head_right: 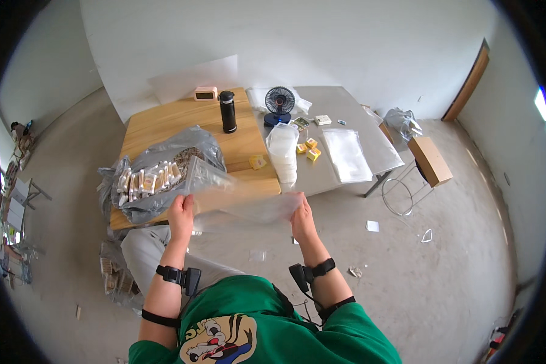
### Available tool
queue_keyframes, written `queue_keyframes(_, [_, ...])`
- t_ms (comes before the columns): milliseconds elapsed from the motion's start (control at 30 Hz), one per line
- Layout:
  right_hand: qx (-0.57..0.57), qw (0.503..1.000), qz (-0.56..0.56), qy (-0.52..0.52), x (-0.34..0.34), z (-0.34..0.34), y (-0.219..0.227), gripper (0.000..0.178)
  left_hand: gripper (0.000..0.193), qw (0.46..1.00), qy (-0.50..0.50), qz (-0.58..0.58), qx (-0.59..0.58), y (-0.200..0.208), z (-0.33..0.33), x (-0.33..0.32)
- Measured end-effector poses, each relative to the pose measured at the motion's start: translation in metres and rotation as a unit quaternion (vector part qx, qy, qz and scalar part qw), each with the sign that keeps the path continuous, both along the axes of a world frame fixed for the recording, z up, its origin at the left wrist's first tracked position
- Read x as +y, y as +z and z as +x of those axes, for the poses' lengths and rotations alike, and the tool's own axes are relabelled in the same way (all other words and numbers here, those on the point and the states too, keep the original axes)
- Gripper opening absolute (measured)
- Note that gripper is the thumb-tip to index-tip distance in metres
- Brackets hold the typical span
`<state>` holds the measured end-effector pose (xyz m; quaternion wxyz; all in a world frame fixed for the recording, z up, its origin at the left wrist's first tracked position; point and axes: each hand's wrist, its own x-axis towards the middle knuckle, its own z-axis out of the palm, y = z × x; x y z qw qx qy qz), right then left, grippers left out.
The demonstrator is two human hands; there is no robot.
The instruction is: Sorting bundles of cotton swabs and placing them into individual plastic bags.
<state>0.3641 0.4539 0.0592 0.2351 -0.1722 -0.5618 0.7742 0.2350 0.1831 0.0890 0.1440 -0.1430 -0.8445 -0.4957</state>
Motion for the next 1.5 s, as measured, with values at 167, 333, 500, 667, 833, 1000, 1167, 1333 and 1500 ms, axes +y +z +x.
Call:
queue_keyframes(167, [0.127, 0.967, -0.126, 0.179, -0.001, 0.017, 0.004, 0.063, 0.031, 0.998, -0.014, -0.039, 0.047, -0.019, -0.001, -0.004])
queue_keyframes(333, [0.069, 0.952, -0.188, 0.231, -0.008, 0.044, 0.016, 0.08, 0.033, 0.984, -0.047, -0.019, -0.173, -0.035, -0.004, -0.007])
queue_keyframes(500, [-0.048, 0.954, 0.075, 0.286, -0.024, 0.067, 0.0, 0.072, 0.031, 0.951, -0.067, -0.044, -0.298, -0.037, -0.005, 0.001])
queue_keyframes(667, [-0.159, 0.985, 0.007, 0.066, 0.002, 0.054, -0.047, 0.051, 0.03, 0.946, -0.11, -0.007, -0.305, -0.041, -0.013, 0.008])
queue_keyframes(833, [-0.007, 0.979, -0.205, 0.01, 0.032, 0.043, -0.031, 0.042, 0.03, 0.954, -0.155, 0.096, -0.237, -0.031, -0.012, 0.027])
queue_keyframes(1000, [-0.099, 0.957, -0.241, 0.131, 0.017, 0.055, -0.048, 0.026, 0.031, 0.965, -0.134, 0.034, -0.223, -0.033, 0.002, 0.046])
queue_keyframes(1167, [-0.241, 0.969, -0.051, 0.011, 0.027, 0.078, -0.092, 0.015, 0.03, 0.969, -0.146, -0.05, -0.191, -0.05, 0.019, 0.053])
queue_keyframes(1333, [-0.224, 0.916, -0.33, 0.028, 0.02, 0.094, -0.088, 0.022, 0.027, 0.983, -0.132, -0.088, -0.096, -0.067, 0.025, 0.063])
queue_keyframes(1500, [-0.19, 0.937, -0.289, 0.047, 0.026, 0.105, -0.125, 0.044, 0.028, 0.982, -0.091, -0.055, -0.156, -0.049, 0.019, 0.075])
